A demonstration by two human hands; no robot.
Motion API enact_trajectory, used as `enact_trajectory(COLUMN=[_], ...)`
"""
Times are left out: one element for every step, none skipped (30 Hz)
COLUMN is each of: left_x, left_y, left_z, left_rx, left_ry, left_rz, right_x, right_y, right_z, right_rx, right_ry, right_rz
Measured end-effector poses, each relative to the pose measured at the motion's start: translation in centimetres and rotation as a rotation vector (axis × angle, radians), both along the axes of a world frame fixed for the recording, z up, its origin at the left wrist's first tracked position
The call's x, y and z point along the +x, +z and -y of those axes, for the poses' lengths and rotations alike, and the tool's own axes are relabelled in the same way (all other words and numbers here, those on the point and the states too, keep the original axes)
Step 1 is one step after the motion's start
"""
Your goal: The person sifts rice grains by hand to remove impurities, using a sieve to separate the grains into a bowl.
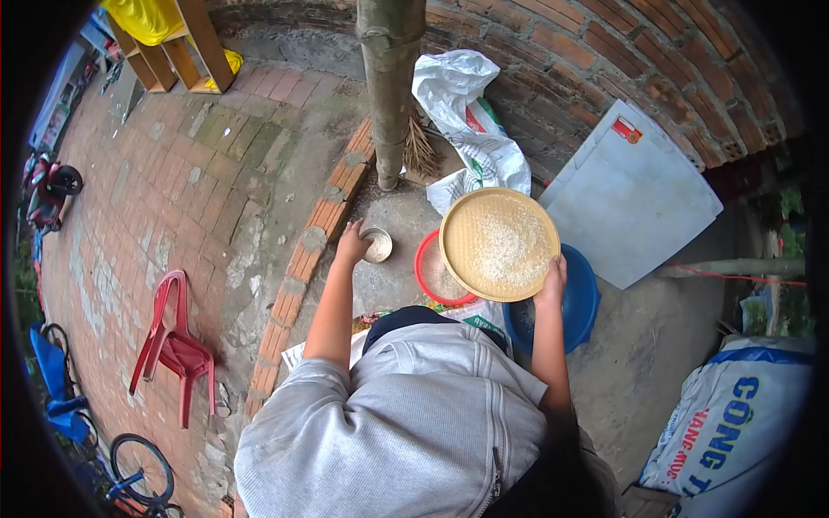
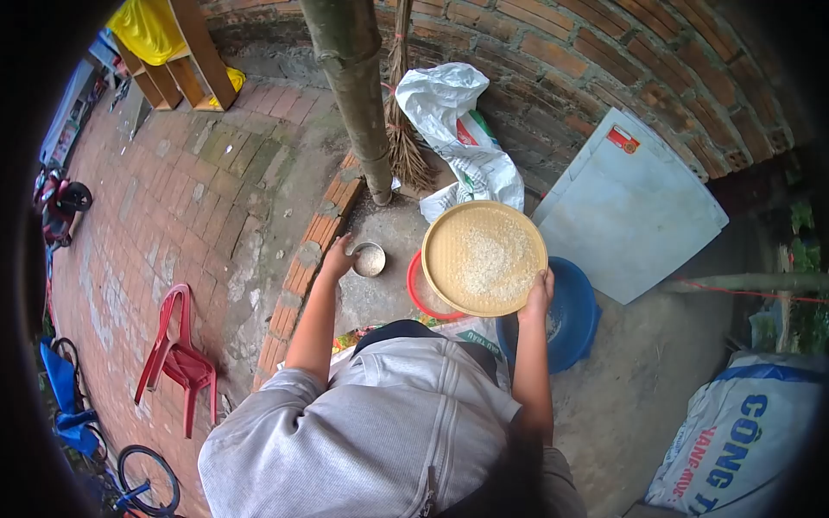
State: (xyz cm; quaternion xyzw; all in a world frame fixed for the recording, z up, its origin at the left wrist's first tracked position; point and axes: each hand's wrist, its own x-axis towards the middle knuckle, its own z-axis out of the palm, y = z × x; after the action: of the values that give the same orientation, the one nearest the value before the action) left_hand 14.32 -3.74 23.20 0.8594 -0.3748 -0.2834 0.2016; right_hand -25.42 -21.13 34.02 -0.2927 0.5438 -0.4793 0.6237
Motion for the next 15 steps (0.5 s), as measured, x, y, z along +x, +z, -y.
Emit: enact_trajectory(left_x=[0.4,0.1,-0.2,-0.6,-0.9,-2.0,-3.2,-4.0,-4.8,-5.7,-6.7,-7.5,-7.7,-7.9,-8.2], left_y=[0.7,1.3,3.1,5.4,7.7,9.8,11.8,13.0,13.8,14.4,14.9,15.2,15.5,15.8,16.2], left_z=[-0.7,-1.3,-1.7,-1.9,-1.9,-1.9,-1.8,-1.5,-1.0,-0.4,0.4,1.5,2.0,2.4,2.8], left_rx=[-0.158,-0.159,-0.178,-0.2,-0.223,-0.263,-0.336,-0.399,-0.457,-0.505,-0.552,-0.597,-0.597,-0.634,-0.674], left_ry=[0.052,0.071,0.161,0.246,0.325,0.36,0.41,0.406,0.394,0.392,0.387,0.422,0.4,0.421,0.444], left_rz=[-0.062,-0.065,-0.273,-0.476,-0.677,-0.812,-1.005,-1.182,-1.362,-1.365,-1.371,-1.282,-1.284,-1.267,-1.249], right_x=[0.6,1.2,1.9,2.6,3.4,4.1,4.8,5.5,6.2,6.8,7.4,7.7,7.8,7.7,7.3], right_y=[0.3,0.6,1.0,1.3,1.5,1.8,2.1,2.4,2.8,3.1,3.5,3.8,4.3,4.9,5.0], right_z=[0.1,0.1,0.0,0.0,-0.1,-0.2,-0.3,-0.5,-0.8,-1.0,-1.3,-1.4,-1.4,-1.3,-0.9], right_rx=[-0.004,-0.009,-0.013,-0.008,-0.008,-0.016,-0.027,-0.033,-0.031,-0.032,-0.043,-0.084,-0.126,-0.142,-0.156], right_ry=[0.019,0.062,0.105,0.151,0.162,0.21,0.253,0.251,0.288,0.322,0.308,0.345,0.382,0.379,0.37], right_rz=[-0.007,-0.004,0.004,0.045,0.053,0.106,0.16,0.169,0.187,0.204,0.21,0.194,0.174,0.183,0.183])
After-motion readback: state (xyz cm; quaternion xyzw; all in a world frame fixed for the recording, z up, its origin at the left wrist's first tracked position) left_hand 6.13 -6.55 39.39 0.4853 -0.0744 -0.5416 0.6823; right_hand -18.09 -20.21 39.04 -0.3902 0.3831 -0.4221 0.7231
